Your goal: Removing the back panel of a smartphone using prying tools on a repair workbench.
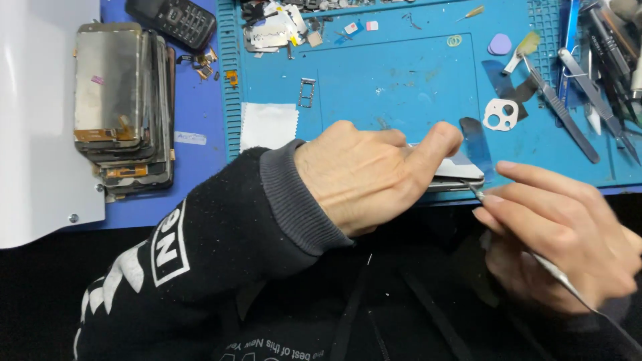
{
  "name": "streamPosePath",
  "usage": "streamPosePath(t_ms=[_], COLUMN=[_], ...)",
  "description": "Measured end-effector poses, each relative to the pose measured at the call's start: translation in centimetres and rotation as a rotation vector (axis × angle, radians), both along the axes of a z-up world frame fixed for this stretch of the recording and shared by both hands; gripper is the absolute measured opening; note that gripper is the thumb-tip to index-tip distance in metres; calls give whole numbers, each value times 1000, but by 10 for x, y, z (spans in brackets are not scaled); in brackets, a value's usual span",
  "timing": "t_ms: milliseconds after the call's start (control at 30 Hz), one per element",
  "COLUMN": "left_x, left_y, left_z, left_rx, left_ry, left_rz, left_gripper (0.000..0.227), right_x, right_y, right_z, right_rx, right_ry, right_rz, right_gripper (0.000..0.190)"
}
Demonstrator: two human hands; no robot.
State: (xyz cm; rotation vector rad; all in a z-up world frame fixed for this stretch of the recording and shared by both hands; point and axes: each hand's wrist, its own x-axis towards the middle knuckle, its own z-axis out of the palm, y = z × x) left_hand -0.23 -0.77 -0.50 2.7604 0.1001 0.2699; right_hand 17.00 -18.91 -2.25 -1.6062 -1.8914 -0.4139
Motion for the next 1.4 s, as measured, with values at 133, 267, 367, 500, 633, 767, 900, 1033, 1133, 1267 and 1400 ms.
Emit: streamPosePath(t_ms=[133,267,367,500,633,767,900,1033,1133,1267,1400], left_x=[-1,-1,0,-1,-3,-1,-1,-4,-6,-12,-16], left_y=[0,2,2,3,0,-1,-5,-7,-6,-6,-5], left_z=[0,1,-1,-4,-7,-9,-14,-20,-14,-13,-15], left_rx=[29,29,12,-7,0,16,72,93,48,-5,-43], left_ry=[-21,-28,-28,-52,-82,-67,-101,-234,-162,-118,-109], left_rz=[2,-8,-11,-21,-30,-10,7,10,-8,10,72], left_gripper=[34,35,36,36,37,37,39,43,46,50,68], right_x=[34,10,7,16,17,29,33,31,39,27,27], right_y=[-21,-5,4,15,12,6,6,12,9,-6,-7], right_z=[-8,7,13,19,4,6,5,10,-7,-14,-13], right_rx=[-384,-71,-37,-144,-52,-157,-233,-190,-210,-102,-126], right_ry=[79,38,-4,-66,-80,4,-70,-86,-19,107,74], right_rz=[46,133,106,200,220,198,312,299,416,193,216], right_gripper=[19,22,23,29,32,34,39,37,38,36,36])
